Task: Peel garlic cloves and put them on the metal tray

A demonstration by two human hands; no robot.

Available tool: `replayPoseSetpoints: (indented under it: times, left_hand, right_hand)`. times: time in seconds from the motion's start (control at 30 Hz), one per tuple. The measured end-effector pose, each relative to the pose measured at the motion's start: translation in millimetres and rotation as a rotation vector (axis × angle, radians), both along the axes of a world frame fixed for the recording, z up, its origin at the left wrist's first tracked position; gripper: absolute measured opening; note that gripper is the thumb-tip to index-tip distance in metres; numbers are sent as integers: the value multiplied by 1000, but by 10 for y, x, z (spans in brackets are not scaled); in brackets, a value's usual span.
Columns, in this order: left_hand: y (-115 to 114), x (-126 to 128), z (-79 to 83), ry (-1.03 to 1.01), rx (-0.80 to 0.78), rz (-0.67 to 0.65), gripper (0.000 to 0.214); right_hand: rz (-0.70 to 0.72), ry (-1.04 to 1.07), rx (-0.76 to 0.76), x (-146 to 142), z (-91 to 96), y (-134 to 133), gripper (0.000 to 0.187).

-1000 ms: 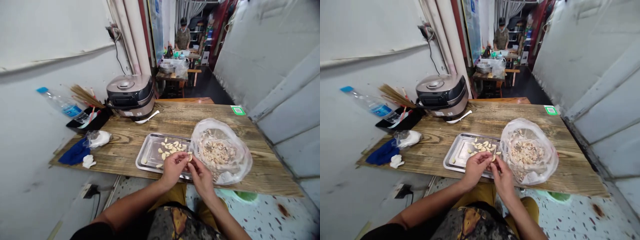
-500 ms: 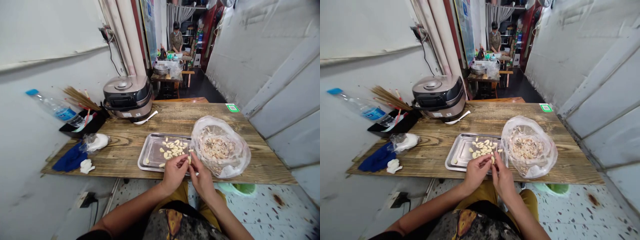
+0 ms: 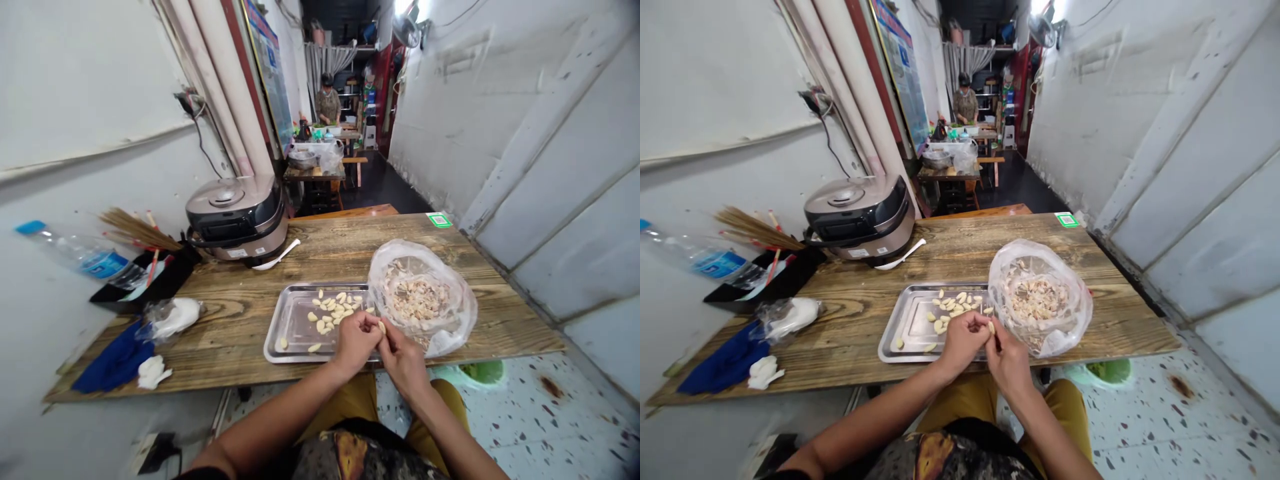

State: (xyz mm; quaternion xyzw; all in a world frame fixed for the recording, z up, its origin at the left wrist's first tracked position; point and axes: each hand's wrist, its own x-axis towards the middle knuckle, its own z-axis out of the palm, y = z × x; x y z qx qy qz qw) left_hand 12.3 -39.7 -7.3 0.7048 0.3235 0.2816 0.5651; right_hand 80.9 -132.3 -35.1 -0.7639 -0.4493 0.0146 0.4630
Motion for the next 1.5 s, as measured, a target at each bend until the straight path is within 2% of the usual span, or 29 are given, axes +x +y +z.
replayPoseSetpoints:
  times: [0.13,0.23,0.43,0.53,0.6,0.7,0.83,0.9,1.03,1.23,1.4,1.5]
  left_hand:
    - [-21,262,-14,-28,-223,-60,16]
    - [-38,446,-12,-53,-351,-103,22]
    - [-1,650,-52,-97,-359,-208,27]
    - [-4,705,-26,-80,-342,-154,23]
    - [-28,741,20,-69,-361,-108,19]
    - [-71,810,64,-70,-451,-85,18]
    - [-73,961,-19,-90,-584,-73,18]
    - [-40,1050,-69,-113,-651,-68,11]
    - [37,1159,-69,-168,-785,-156,6]
    - [31,1121,-112,-121,-497,-113,22]
    - [-4,1096,-166,-126,-456,-114,21]
    - [-41,1090,-105,-112,-461,-147,18]
  right_hand:
    - [3,188,-14,262,77,-53,36]
    - [10,232,-8,456,76,-96,37]
    - [-44,249,31,639,-9,-125,38]
    - [-37,258,40,646,-8,-119,37]
    - [-84,219,44,636,8,-116,37]
    - [-164,185,56,631,19,-114,37]
    - [-218,244,72,722,-9,-88,38]
    - [-218,310,85,813,-22,-61,37]
    - [-173,462,103,982,-21,-17,37]
    - [-250,404,136,967,-57,-5,40]
    - [-214,540,165,960,-92,-4,42]
    - [-253,392,126,957,-50,-39,39]
